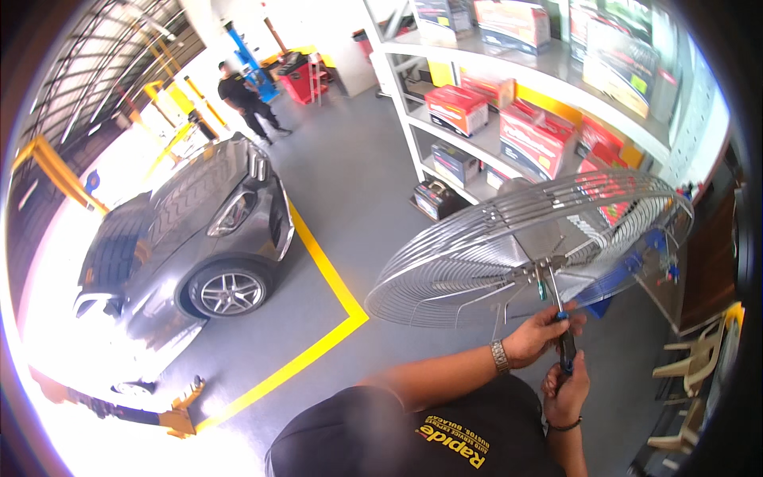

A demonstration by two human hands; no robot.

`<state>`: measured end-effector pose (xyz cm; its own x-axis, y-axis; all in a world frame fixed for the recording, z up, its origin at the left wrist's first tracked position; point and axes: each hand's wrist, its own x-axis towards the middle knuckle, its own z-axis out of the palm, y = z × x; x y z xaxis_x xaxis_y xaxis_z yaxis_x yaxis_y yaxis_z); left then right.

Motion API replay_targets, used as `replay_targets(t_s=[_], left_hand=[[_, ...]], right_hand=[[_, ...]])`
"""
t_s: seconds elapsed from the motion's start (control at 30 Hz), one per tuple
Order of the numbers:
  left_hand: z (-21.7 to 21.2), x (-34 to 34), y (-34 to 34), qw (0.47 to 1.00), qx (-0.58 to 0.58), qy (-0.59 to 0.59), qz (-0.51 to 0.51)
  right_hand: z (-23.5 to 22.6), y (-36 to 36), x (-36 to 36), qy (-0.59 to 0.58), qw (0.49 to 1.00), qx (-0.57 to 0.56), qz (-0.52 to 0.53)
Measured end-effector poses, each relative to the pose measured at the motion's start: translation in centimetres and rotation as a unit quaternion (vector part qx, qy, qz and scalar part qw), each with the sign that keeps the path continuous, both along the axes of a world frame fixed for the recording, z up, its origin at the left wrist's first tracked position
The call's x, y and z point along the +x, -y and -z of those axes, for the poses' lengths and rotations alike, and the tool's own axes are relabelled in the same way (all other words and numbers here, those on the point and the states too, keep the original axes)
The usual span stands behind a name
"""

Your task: The person assembles a large industrial fan by attaching the front wire cage to the fan body. They use a screwdriver to tighten multiple screws around the central hub, securing the cage in place. The task is performed in a workshop with a car and shelves visible in the background.

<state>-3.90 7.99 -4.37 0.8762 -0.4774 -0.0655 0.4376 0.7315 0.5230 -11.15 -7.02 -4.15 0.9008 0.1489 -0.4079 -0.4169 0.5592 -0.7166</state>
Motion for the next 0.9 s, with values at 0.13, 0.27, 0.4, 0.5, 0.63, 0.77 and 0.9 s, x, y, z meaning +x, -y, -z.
replay_targets(t_s=[0.13,0.27,0.4,0.5,0.63,0.77,0.9], left_hand=[[0.4,0.7,-0.6,0.997,0.07,0.031,0.016],[0.9,1.4,-0.2,0.957,0.286,0.039,-0.011],[0.6,0.7,0.4,0.958,0.279,0.032,-0.067],[0.5,0.3,-0.1,0.996,0.071,0.032,-0.037],[0.9,1.0,-0.6,0.991,0.114,0.071,-0.003],[1.2,1.4,0.0,0.95,0.299,0.073,-0.058],[1.3,1.6,-0.3,0.943,0.311,0.108,-0.036]], right_hand=[[0.0,0.1,0.2,0.113,0.975,-0.187,0.036],[-0.1,-0.9,0.9,0.247,0.87,-0.422,0.067],[-0.2,-1.2,2.1,0.351,0.774,-0.526,0.02],[-0.8,-0.4,2.2,-0.028,0.965,0.245,-0.087],[-1.4,-0.4,1.9,0.042,0.998,0.026,-0.043],[-0.8,-1.1,1.8,0.171,0.904,-0.391,0.031],[0.1,-0.7,2.0,0.181,0.891,-0.417,-0.011]])
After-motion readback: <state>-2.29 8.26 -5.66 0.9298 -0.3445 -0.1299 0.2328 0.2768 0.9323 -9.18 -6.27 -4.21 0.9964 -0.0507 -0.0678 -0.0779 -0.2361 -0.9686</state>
